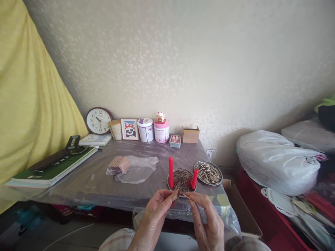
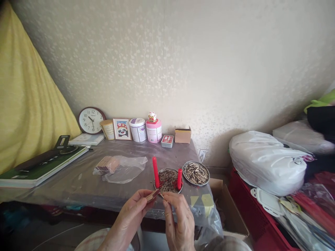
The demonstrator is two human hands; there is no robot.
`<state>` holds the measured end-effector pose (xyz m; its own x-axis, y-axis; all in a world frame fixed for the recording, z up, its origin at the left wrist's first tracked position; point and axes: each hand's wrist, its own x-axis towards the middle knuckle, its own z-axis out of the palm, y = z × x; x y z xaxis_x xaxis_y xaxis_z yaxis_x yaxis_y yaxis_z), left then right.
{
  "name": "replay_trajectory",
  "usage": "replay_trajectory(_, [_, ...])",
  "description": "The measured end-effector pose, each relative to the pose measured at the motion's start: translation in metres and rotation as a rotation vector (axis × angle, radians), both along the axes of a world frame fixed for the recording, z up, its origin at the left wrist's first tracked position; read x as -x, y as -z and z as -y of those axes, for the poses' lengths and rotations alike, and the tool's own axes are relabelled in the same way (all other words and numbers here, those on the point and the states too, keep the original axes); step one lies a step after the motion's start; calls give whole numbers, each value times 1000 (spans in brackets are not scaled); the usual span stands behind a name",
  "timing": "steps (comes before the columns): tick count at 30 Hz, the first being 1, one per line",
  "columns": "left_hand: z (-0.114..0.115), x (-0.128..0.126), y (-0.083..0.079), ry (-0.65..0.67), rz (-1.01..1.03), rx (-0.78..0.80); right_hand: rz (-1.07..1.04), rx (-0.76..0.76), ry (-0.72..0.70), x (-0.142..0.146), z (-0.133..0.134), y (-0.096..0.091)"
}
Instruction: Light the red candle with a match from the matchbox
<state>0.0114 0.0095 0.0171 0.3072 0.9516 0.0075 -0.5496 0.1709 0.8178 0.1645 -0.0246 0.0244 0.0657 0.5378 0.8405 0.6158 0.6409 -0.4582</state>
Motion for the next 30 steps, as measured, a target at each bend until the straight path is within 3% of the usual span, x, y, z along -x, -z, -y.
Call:
replay_trajectory(3, [1,-1,-4,-38,-11,38,-32,-69,-30,0,4,-2])
replay_trajectory(6, [2,-2,-7,-34,-1,30,85,-79,-24,-1,-6,10])
replay_trajectory(8, [3,-2,-6,-30,-10,9,181,-8,87,-5,-18,24])
replay_trajectory(12, [3,0,-2,-21,-34,-3,17,53,236,-15,-32,40])
replay_trajectory(20, [2,1,-2,-50,-81,-31,-156,79,160,-9,-13,16])
replay_trajectory(26, [2,-1,0,-33,-52,-61,-25,-36,22,5,-6,7])
replay_trajectory(30, [1,-1,3,-58,-68,-56,-15,-38,40,6,2,-2])
